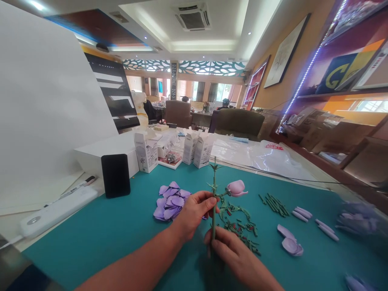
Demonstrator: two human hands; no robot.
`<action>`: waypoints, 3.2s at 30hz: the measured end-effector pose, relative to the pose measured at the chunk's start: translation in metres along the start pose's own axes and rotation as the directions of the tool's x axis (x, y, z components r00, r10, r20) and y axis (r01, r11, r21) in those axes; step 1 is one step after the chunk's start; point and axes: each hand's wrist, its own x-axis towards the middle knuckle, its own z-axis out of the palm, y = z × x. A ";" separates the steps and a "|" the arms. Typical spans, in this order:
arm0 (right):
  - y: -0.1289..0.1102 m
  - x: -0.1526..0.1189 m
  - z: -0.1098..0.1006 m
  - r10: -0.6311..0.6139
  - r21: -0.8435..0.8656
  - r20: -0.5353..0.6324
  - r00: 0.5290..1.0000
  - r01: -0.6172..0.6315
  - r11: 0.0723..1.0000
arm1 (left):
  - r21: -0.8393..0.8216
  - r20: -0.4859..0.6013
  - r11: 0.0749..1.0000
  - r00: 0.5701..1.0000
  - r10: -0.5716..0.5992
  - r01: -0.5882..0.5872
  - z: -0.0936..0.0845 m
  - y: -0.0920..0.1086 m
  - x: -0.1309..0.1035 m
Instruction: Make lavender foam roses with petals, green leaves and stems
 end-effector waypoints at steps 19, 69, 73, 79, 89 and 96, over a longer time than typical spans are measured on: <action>0.007 0.001 -0.004 -0.089 -0.059 -0.050 0.995 0.086 0.995 | 0.150 0.187 0.989 0.982 -0.023 -0.006 0.002 0.009 -0.009; 0.021 0.008 -0.023 0.023 -0.076 -0.159 0.987 -0.035 0.996 | 0.914 -0.062 -0.382 0.978 0.201 0.136 -0.153 0.027 0.105; 0.023 0.010 -0.024 0.011 -0.072 -0.155 0.988 -0.023 0.997 | 0.916 -0.058 -0.382 0.981 0.184 0.125 -0.155 0.027 0.109; 0.025 0.010 -0.026 0.029 -0.072 -0.135 0.990 -0.039 0.997 | 0.918 -0.071 -0.373 0.982 0.178 0.134 -0.157 0.028 0.112; 0.023 0.010 -0.022 0.057 -0.036 -0.175 0.983 -0.064 0.997 | 0.941 -0.077 -0.307 0.973 0.218 0.144 -0.157 0.031 0.106; 0.031 0.010 -0.024 0.034 -0.047 -0.182 0.983 -0.043 0.998 | 0.975 -0.042 -0.193 0.948 0.315 0.108 -0.149 0.041 0.079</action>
